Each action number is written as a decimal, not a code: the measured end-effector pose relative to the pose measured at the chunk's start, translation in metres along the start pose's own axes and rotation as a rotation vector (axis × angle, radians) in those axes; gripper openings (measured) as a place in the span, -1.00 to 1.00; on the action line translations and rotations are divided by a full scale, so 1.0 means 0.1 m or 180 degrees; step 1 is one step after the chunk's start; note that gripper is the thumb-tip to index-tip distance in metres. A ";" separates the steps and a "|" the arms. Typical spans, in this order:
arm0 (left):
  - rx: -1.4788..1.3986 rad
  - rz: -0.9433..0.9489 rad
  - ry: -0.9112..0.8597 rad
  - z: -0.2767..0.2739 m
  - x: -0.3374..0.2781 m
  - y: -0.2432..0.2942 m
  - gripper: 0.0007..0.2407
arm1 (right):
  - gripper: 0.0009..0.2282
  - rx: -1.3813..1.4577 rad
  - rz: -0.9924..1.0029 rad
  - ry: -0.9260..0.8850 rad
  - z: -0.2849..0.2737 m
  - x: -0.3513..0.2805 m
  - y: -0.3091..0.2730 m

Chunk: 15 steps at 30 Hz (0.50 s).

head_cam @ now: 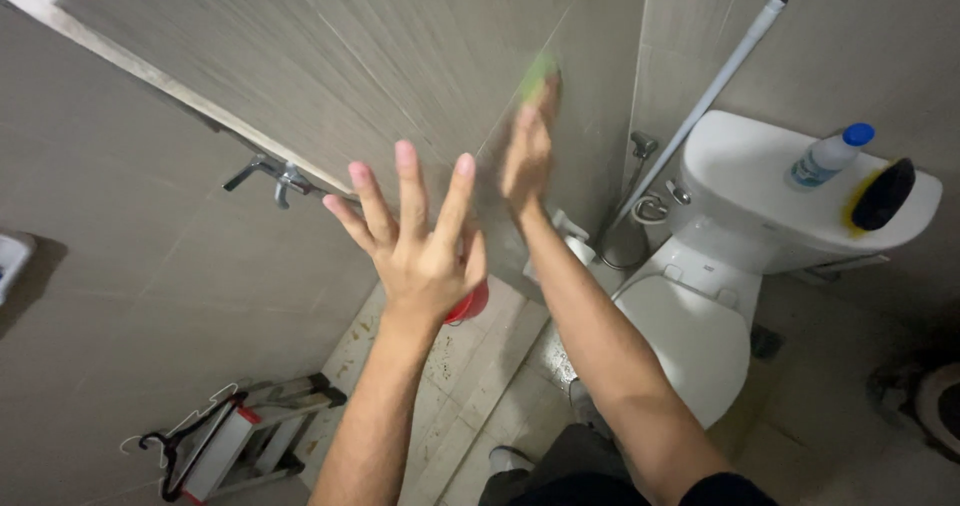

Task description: The person scrubs the tiled walls and shower fixtures in a bathroom using a green sponge. They repeatedly rinse the sponge in a red bowl placed in the sink and continue scrubbing the wall, shower hose, and faucet area.

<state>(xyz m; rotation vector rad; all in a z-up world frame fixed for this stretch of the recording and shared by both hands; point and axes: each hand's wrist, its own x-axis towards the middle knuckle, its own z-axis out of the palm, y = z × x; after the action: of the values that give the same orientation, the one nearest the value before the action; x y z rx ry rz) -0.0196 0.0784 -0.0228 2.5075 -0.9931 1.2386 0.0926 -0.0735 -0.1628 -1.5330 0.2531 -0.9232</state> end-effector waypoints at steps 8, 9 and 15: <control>0.0720 0.0219 0.0440 0.07 0.37 -0.01 -0.60 | -0.49 -0.0137 -0.1471 -0.0427 -0.01 0.33 -0.82; 0.0671 0.0121 0.0455 0.07 0.39 -0.03 -0.62 | -0.48 -0.0124 -0.1341 -0.0448 -0.06 0.32 -0.71; 0.0976 0.0476 0.0462 0.13 0.48 -0.11 -0.59 | -0.22 0.0661 0.1077 -0.0060 -0.29 -0.27 1.97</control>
<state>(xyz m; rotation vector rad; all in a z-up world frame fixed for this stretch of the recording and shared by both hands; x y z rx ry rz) 0.0163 0.0575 0.0061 2.5501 -1.0406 1.7089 0.1245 -0.1183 -0.3561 -1.2589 0.3782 -0.6451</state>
